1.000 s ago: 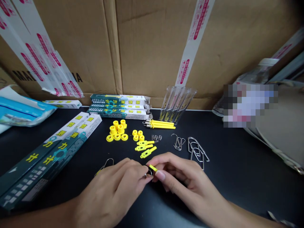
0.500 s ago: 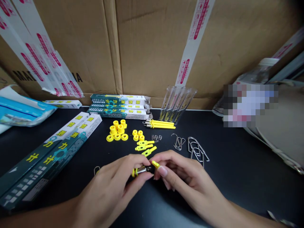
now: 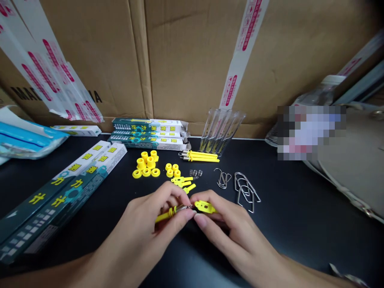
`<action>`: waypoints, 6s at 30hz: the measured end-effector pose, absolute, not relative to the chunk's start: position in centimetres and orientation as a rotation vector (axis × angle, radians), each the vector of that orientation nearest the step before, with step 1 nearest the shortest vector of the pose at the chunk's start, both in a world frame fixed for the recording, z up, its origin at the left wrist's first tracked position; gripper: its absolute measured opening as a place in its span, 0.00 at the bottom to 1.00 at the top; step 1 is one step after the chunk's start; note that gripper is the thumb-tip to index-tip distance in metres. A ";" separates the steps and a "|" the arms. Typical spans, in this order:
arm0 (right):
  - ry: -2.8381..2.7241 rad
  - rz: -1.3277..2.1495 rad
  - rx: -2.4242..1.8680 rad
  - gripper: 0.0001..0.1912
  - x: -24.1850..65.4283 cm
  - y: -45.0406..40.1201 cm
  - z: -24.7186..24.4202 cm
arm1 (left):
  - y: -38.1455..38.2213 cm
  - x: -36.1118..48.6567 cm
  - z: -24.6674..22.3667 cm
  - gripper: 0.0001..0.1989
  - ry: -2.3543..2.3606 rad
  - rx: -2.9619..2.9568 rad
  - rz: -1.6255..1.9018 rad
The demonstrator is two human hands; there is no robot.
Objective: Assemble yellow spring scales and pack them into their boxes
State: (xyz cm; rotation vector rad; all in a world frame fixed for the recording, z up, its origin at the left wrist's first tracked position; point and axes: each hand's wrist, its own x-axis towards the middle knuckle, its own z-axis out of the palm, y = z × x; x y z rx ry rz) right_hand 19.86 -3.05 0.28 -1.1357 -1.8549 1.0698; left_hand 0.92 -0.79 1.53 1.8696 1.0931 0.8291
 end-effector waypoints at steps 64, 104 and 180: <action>-1.341 1.462 -0.985 0.05 19.8 -2.0 -0.3 | 0.3 1.2 0.6 0.12 1.021 1.293 0.658; -1.507 1.550 -1.036 0.15 20.2 -2.0 -0.4 | 0.4 0.1 0.2 0.21 0.919 1.559 0.456; -1.692 1.189 -1.097 0.11 20.1 -2.5 -0.5 | -0.1 0.3 0.5 0.24 0.997 1.555 0.408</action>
